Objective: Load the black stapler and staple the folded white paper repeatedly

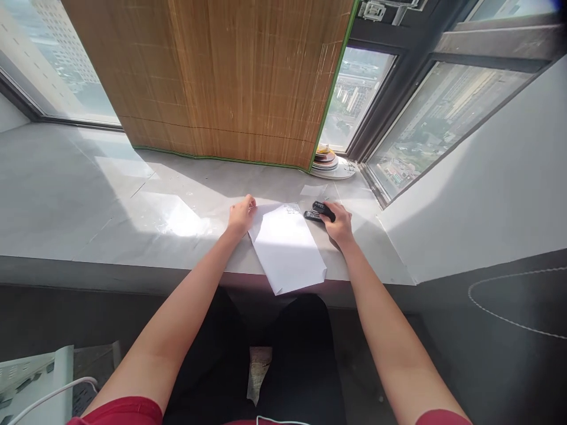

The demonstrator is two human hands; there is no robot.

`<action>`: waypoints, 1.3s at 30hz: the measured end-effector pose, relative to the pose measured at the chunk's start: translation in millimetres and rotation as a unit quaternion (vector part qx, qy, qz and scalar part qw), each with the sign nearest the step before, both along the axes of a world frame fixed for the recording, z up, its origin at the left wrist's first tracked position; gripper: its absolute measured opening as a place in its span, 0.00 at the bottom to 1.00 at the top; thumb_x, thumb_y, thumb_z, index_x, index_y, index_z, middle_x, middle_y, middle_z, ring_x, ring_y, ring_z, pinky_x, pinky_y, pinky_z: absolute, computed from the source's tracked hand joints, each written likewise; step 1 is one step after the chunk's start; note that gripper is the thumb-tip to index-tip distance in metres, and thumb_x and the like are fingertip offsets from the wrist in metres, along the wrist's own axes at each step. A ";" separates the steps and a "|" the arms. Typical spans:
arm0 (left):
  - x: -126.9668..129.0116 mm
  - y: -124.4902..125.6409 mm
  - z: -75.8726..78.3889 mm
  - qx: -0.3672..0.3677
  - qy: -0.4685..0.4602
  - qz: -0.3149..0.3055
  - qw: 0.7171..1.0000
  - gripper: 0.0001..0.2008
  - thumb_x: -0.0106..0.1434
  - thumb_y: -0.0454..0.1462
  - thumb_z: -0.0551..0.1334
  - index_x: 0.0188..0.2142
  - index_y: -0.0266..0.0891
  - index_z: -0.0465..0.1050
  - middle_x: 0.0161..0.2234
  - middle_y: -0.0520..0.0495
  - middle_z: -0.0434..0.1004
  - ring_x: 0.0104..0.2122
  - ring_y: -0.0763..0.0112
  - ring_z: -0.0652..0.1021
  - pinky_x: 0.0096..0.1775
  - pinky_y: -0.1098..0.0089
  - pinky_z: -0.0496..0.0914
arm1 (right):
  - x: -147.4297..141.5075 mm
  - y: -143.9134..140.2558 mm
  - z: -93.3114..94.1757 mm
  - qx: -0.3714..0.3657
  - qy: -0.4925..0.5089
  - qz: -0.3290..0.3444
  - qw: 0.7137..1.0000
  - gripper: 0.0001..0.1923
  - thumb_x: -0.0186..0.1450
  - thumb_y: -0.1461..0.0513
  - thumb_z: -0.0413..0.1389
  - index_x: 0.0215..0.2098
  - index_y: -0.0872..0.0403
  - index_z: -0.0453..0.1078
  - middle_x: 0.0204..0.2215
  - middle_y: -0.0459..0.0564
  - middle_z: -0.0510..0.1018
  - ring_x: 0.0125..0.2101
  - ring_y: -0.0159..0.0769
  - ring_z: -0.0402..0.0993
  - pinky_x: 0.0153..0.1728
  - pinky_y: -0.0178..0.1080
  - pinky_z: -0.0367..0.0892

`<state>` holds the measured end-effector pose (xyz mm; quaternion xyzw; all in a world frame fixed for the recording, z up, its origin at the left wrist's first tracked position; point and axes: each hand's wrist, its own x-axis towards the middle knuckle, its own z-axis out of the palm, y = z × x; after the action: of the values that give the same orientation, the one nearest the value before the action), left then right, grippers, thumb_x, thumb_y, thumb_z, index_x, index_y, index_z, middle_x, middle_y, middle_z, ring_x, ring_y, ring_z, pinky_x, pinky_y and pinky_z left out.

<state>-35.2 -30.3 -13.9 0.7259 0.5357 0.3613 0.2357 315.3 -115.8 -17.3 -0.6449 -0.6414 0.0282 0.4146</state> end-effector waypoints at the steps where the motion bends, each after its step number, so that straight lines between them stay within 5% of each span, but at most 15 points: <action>1: -1.8 1.0 -1.0 -0.002 -0.035 -0.012 0.999 0.06 0.68 0.31 0.62 0.38 0.45 0.66 0.39 0.47 0.79 0.39 0.61 0.77 0.46 0.62 0.68 | -1.1 0.6 -1.9 -0.005 -0.008 0.013 1.000 0.18 0.67 0.58 0.59 0.54 0.47 0.79 0.50 0.56 0.84 0.54 0.58 0.77 0.62 0.63 0.63; 11: -7.0 2.3 1.4 0.008 -0.194 -0.016 0.981 0.06 0.64 0.32 0.62 0.36 0.44 0.66 0.34 0.49 0.76 0.37 0.68 0.78 0.39 0.69 0.71 | -5.2 -1.3 1.6 -0.013 -0.017 0.040 0.999 0.19 0.67 0.61 0.58 0.56 0.46 0.77 0.51 0.56 0.83 0.56 0.58 0.75 0.63 0.65 0.61; 20: 1.1 -6.5 6.9 0.007 -0.077 -0.016 0.997 0.04 0.67 0.34 0.63 0.39 0.44 0.70 0.37 0.47 0.80 0.37 0.64 0.78 0.39 0.64 0.69 | -10.7 -7.2 4.0 -0.009 -0.029 0.122 0.992 0.21 0.69 0.62 0.57 0.59 0.44 0.76 0.51 0.55 0.82 0.56 0.56 0.76 0.64 0.67 0.65; 25: 13.7 -32.3 21.4 0.122 0.092 0.009 0.988 0.09 0.68 0.36 0.66 0.48 0.44 0.76 0.55 0.37 0.77 0.56 0.47 0.76 0.57 0.49 0.70 | -12.6 -8.4 6.2 -0.003 -0.034 0.118 0.992 0.20 0.69 0.61 0.56 0.58 0.45 0.75 0.52 0.55 0.82 0.55 0.55 0.77 0.63 0.68 0.66; 31: 36.8 -58.7 28.6 0.128 0.270 -0.280 0.912 0.24 0.77 0.48 0.60 0.69 0.49 0.73 0.69 0.37 0.71 0.68 0.45 0.71 0.70 0.42 0.61 | -10.8 -6.6 5.6 0.001 -0.047 0.105 0.993 0.20 0.69 0.62 0.56 0.58 0.47 0.76 0.51 0.55 0.82 0.55 0.55 0.78 0.61 0.65 0.67; 34: 44.1 -55.1 25.9 0.101 0.316 -0.310 0.891 0.33 0.78 0.55 0.56 0.78 0.54 0.60 0.77 0.37 0.58 0.76 0.34 0.58 0.73 0.31 0.50 | -9.3 -4.7 5.1 0.005 -0.053 0.077 0.996 0.21 0.69 0.63 0.56 0.59 0.47 0.76 0.52 0.55 0.82 0.55 0.55 0.77 0.61 0.64 0.66; 39: 70.2 -40.5 25.9 0.062 0.339 -0.349 0.872 0.38 0.75 0.63 0.54 0.79 0.59 0.58 0.82 0.41 0.44 0.79 0.31 0.43 0.73 0.28 0.40 | -9.4 -5.3 7.1 0.005 -0.061 0.069 0.996 0.24 0.70 0.63 0.56 0.63 0.44 0.76 0.52 0.52 0.83 0.55 0.52 0.76 0.63 0.62 0.64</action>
<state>35.0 -70.7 12.0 0.9565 0.2715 0.0196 0.1046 306.0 -121.1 -10.2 -0.5978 -0.7084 0.0143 0.3749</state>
